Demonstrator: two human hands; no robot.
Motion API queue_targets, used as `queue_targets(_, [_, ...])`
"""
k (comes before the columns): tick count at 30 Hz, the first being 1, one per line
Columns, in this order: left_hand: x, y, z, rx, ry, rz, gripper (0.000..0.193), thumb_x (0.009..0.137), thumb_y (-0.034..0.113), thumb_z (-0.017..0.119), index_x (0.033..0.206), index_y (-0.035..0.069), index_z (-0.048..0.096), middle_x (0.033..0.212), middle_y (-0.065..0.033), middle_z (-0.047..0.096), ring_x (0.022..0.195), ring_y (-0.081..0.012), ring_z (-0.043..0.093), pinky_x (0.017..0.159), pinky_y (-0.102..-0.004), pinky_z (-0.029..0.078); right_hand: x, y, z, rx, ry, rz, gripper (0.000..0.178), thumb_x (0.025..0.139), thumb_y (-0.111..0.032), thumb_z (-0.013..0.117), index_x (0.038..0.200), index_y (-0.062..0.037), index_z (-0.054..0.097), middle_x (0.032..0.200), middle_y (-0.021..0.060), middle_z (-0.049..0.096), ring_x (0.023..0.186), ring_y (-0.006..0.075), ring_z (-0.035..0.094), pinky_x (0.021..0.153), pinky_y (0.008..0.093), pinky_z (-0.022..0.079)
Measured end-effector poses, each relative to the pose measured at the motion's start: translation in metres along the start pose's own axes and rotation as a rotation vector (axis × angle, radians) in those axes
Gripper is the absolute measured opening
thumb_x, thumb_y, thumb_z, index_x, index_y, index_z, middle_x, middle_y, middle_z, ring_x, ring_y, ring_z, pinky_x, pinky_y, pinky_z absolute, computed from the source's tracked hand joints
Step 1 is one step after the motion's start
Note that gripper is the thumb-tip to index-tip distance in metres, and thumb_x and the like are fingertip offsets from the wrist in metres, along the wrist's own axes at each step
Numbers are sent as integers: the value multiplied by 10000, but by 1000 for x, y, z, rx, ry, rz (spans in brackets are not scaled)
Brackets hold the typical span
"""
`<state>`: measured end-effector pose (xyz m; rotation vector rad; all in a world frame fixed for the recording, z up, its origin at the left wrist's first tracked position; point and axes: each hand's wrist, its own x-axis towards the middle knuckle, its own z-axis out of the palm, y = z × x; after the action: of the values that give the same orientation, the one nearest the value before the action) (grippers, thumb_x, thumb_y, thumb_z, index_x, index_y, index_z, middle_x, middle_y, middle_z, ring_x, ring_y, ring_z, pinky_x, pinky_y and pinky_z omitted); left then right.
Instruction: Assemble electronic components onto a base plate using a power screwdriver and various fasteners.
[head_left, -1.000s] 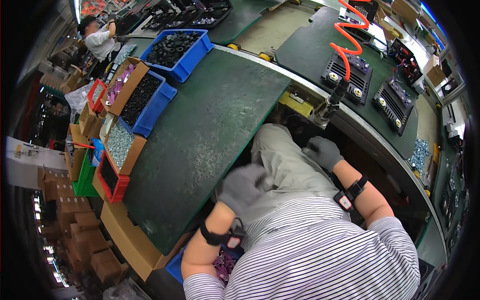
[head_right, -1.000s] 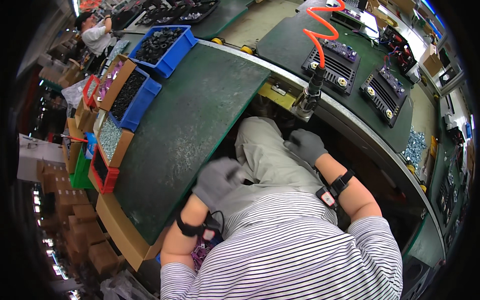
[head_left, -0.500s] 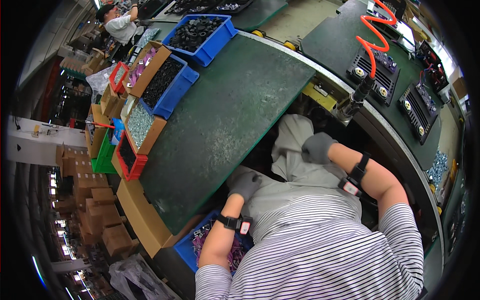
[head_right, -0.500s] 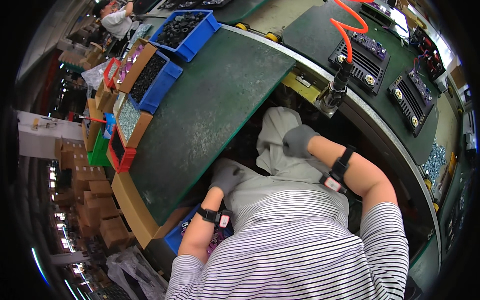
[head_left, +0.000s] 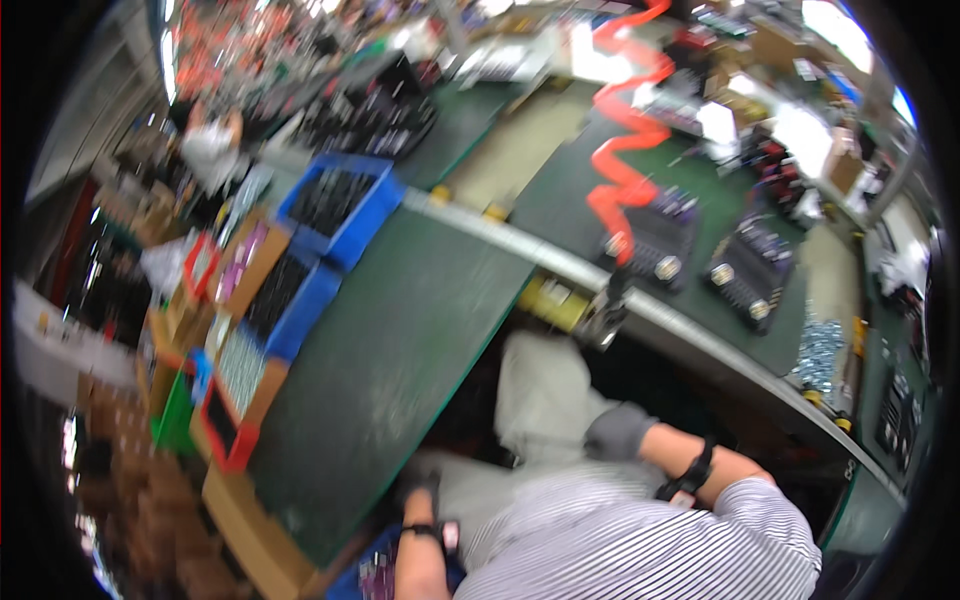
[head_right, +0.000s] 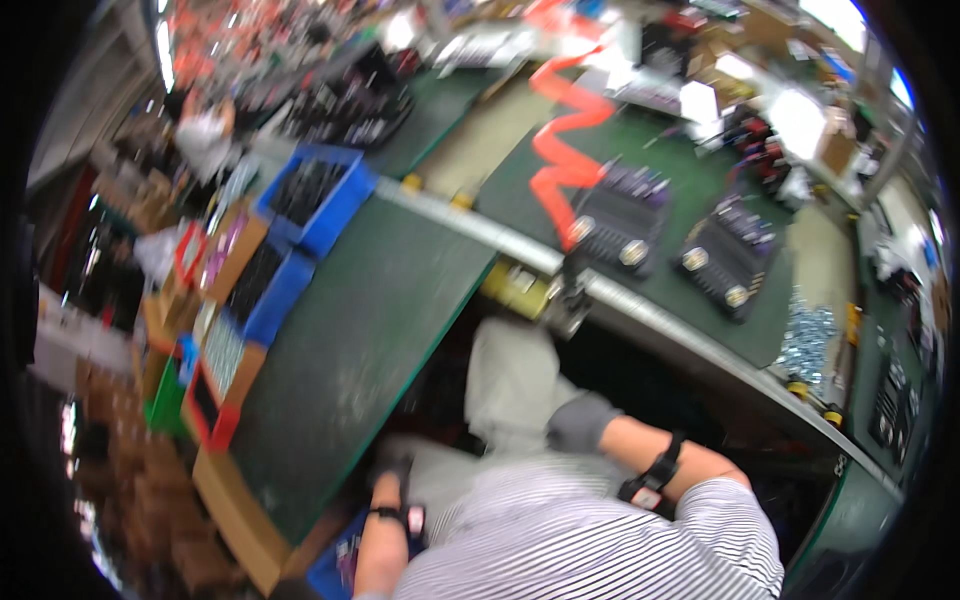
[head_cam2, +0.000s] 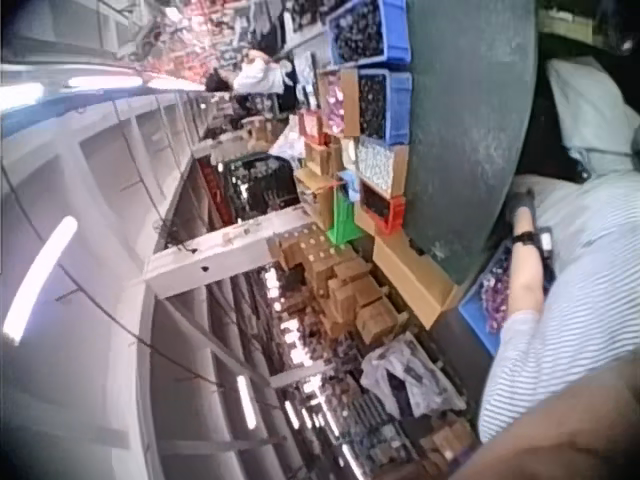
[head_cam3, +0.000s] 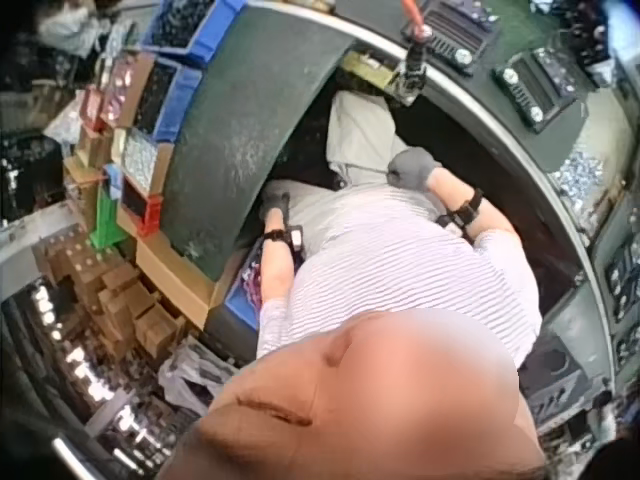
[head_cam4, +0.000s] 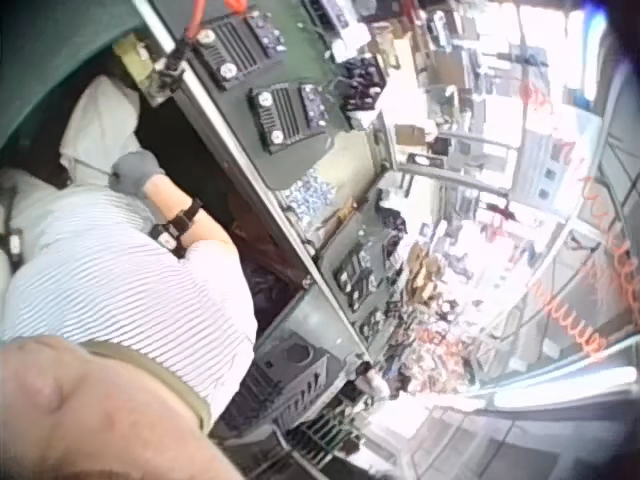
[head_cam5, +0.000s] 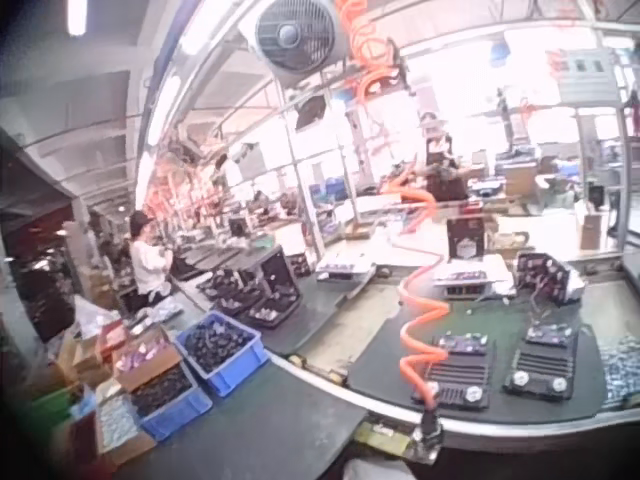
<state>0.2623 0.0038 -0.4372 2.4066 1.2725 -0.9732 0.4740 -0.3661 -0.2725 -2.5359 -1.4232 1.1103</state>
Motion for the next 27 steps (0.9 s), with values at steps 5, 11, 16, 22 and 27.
queue_targets(5, [40, -22, 25, -230, 295, 128, 450, 785, 342, 570, 1142, 67, 574, 1252, -170, 499, 1160, -327, 470, 955, -384, 404, -7, 11, -6, 104, 123, -79, 321, 798, -332, 468, 853, -94, 676, 814, 136, 651, 761, 317, 624, 690, 416, 489])
queue_targets(11, [-136, -12, -35, 22, -100, 490, 362, 810, 369, 580, 988, 55, 616, 901, -174, 647, 850, -353, 613, 753, -436, 465, 1, 33, 6, 153, 124, -122, 373, 817, -401, 476, 863, -77, 654, 790, 151, 638, 750, 336, 609, 672, 424, 466])
queue_targets(16, [-223, 50, -97, 186, -67, 496, 375, 819, 397, 566, 972, 58, 621, 897, -172, 644, 846, -348, 611, 747, -437, 464, 1, 32, 0, 183, 102, -127, 393, 823, -409, 475, 868, -59, 647, 804, 155, 636, 772, 343, 604, 688, 419, 462])
queue_targets(22, [-218, 44, -102, 221, 16, 570, 395, 829, 430, 549, 953, 63, 626, 892, -171, 641, 842, -343, 609, 740, -438, 461, -22, 33, -27, 283, 188, -86, 433, 842, -471, 508, 928, -69, 644, 870, 168, 634, 815, 342, 605, 703, 418, 466])
queue_targets(27, [-187, 61, -162, -13, 270, 902, 525, 827, 563, 488, 1007, 89, 624, 986, -177, 633, 915, -325, 609, 787, -457, 455, -88, 54, -53, 389, 516, -27, 398, 844, -460, 540, 836, -72, 627, 786, 147, 611, 762, 328, 595, 667, 412, 463])
